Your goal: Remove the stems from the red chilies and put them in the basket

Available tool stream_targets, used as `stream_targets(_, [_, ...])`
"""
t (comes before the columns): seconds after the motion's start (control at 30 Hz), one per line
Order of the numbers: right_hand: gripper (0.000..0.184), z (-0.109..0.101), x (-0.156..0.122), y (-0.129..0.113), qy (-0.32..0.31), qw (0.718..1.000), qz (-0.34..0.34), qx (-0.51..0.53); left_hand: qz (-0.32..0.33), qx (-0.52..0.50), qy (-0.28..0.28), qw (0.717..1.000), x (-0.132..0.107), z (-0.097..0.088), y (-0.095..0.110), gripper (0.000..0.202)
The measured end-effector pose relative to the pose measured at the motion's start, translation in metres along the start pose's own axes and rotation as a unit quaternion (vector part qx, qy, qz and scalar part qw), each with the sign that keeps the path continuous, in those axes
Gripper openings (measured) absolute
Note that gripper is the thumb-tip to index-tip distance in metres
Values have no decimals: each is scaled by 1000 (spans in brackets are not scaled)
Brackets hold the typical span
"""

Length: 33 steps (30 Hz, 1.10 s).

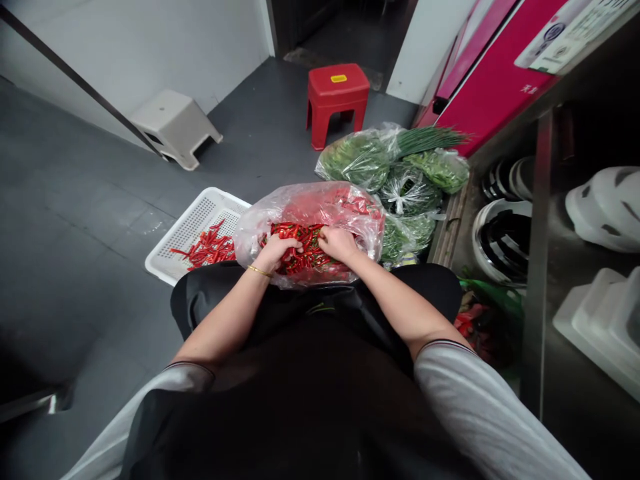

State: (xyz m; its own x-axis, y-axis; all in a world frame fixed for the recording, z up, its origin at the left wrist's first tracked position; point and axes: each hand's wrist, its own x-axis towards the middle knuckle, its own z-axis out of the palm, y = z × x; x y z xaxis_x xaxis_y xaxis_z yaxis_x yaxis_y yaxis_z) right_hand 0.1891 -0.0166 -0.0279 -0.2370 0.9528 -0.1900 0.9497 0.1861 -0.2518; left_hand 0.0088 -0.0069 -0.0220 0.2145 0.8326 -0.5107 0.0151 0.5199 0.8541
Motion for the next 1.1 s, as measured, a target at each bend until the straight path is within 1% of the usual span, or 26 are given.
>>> stream_targets(0.07, [27,-15,-4,3,65,994,-30,83,-39,-66,-44,996,-1,4,0,14])
stream_targets(0.13, [30,-19,-13,-3,108,981,-88,137,-61,-128,-60,988,0,7,0,19])
stream_targets(0.2, [32,-15,-23,-10,121,967,-145,171,-60,-158,-40,985,1,9,0,19])
stream_targets(0.23, [32,-10,-28,-12,115,961,-160,193,-55,-159,-25,985,2,9,-1,19])
stream_targets(0.27, [32,-6,-32,-11,104,955,-160,227,-47,-152,-14,987,2,9,-1,19])
stream_targets(0.3, [33,-1,-35,-10,89,947,-142,276,-35,-139,-11,990,2,8,-2,18])
stream_targets(0.33, [33,2,-37,-6,68,934,-105,335,-20,-124,-17,992,1,7,-2,16])
stream_targets(0.37, [35,5,-37,-3,39,915,-55,398,-7,-106,-31,994,1,6,-2,14])
stream_targets(0.43, [47,8,-34,3,-39,862,37,504,5,-66,-72,995,-2,6,-2,11])
stream_targets(0.47, [53,8,-31,4,-74,839,62,535,3,-47,-94,994,-3,6,-2,12])
stream_targets(0.5, [58,8,-28,3,-96,829,69,547,-3,-30,-113,993,-5,6,-1,13])
stream_targets(0.53, [61,6,-24,1,-102,835,65,538,-9,-16,-131,991,-6,7,-1,14])
stream_targets(0.57, [62,5,-21,-3,-92,856,52,505,-11,-5,-147,989,-8,8,0,15])
stream_targets(0.63, [62,-1,-16,-11,-39,932,29,360,-9,9,-169,986,-11,10,2,17])
stream_targets(0.67, [60,-4,-14,-14,-12,961,21,274,-10,18,-174,984,-12,10,3,18])
stream_targets(0.7, [56,-8,-12,-16,10,981,17,194,-13,31,-176,984,-14,11,3,19])
stream_targets(0.73, [52,-11,-10,-18,26,992,17,126,-16,46,-174,984,-14,11,4,20])
stream_targets(0.8, [51,-16,-8,-17,39,998,32,30,-15,70,-145,987,-12,9,7,20])
stream_targets(0.83, [52,-17,-7,-16,33,999,39,-3,-9,76,-118,990,-10,7,8,18])
stream_targets(0.87, [51,-17,-6,-15,22,998,38,-38,2,71,-80,994,-7,3,10,16])
stream_targets(0.93, [44,-10,-4,-15,-17,996,13,-81,20,38,10,999,0,-6,13,12])
stream_targets(0.97, [42,-4,-4,-16,-41,995,-9,-92,27,19,46,998,3,-10,14,11])
stream_targets(1.0, [41,3,-3,-18,-66,992,-30,-101,33,5,68,997,6,-14,14,11])
stream_targets(1.03, [40,10,-3,-20,-88,989,-44,-111,41,0,74,996,8,-17,14,11])
stream_targets(1.1, [37,22,-1,-25,-124,983,-55,-128,65,18,61,996,10,-19,10,11])
